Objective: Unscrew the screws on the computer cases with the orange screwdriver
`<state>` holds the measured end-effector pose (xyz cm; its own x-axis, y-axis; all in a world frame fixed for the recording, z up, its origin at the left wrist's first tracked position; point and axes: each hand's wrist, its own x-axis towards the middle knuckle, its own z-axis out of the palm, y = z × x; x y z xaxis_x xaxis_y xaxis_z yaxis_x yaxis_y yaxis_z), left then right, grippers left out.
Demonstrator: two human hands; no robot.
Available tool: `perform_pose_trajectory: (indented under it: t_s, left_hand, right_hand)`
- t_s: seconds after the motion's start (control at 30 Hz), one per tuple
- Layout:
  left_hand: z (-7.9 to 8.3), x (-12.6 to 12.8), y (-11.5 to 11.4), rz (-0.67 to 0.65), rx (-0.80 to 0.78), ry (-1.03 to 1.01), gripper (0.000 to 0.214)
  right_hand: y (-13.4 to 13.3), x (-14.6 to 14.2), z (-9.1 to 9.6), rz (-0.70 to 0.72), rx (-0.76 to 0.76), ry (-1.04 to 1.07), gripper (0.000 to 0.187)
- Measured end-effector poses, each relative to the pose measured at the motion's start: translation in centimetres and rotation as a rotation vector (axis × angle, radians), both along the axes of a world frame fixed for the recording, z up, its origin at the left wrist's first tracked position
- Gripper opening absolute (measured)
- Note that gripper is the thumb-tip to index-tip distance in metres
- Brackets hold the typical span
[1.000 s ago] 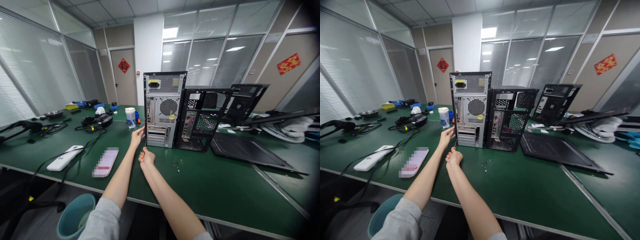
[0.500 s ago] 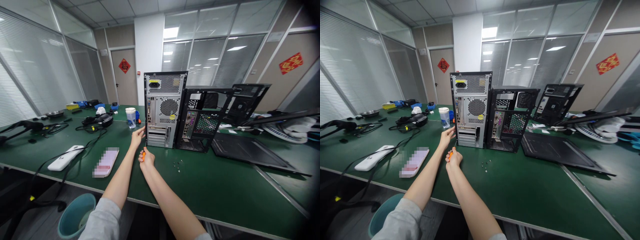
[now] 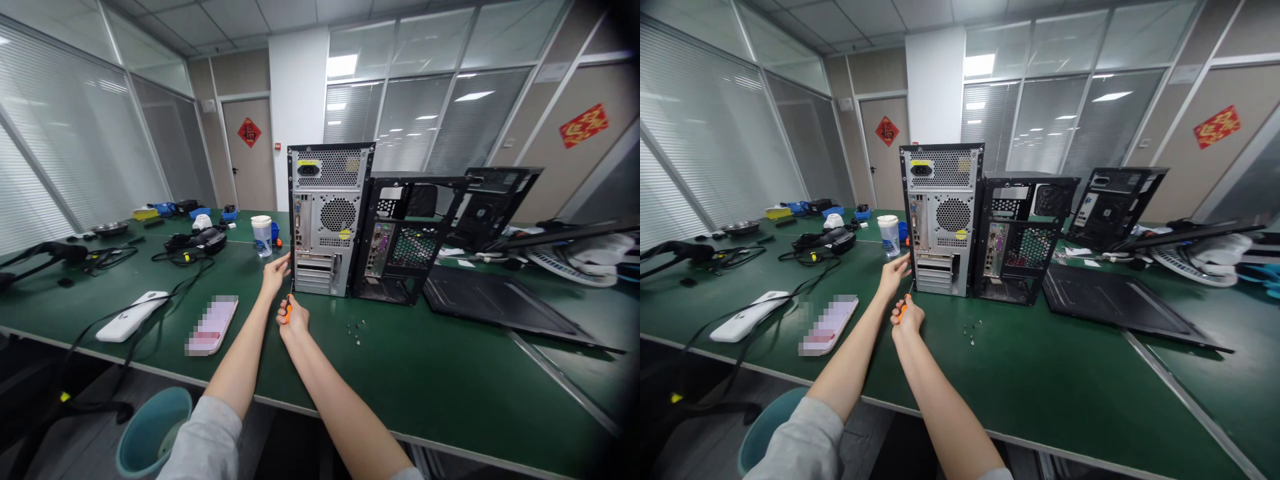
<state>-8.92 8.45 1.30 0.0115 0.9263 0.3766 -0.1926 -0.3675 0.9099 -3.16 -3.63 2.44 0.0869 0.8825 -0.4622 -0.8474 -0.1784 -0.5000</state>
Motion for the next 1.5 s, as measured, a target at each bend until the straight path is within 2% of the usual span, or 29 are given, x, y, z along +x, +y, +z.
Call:
perform_pose_trajectory:
  t_s: [0.33, 0.93, 1.13, 1.5]
  left_hand:
    - [0.11, 0.00, -0.12, -0.001, -0.003, 0.000, 0.049]
    - [0.08, -0.02, -0.10, -0.002, 0.003, 0.012, 0.052]
    - [-0.09, -0.05, 0.05, 0.001, 0.012, 0.010, 0.056]
    - [0.05, -0.07, -0.06, -0.006, 0.016, 0.021, 0.052]
  right_hand:
    - [0.05, 0.33, -0.05, 0.065, 0.004, 0.013, 0.025]
    - [0.20, 0.67, -0.03, 0.192, 0.020, 0.142, 0.034]
    - [0.09, 0.80, 0.17, 0.208, 0.027, 0.213, 0.035]
    - [0.22, 0.96, -0.15, 0.215, 0.058, 0.309, 0.034]
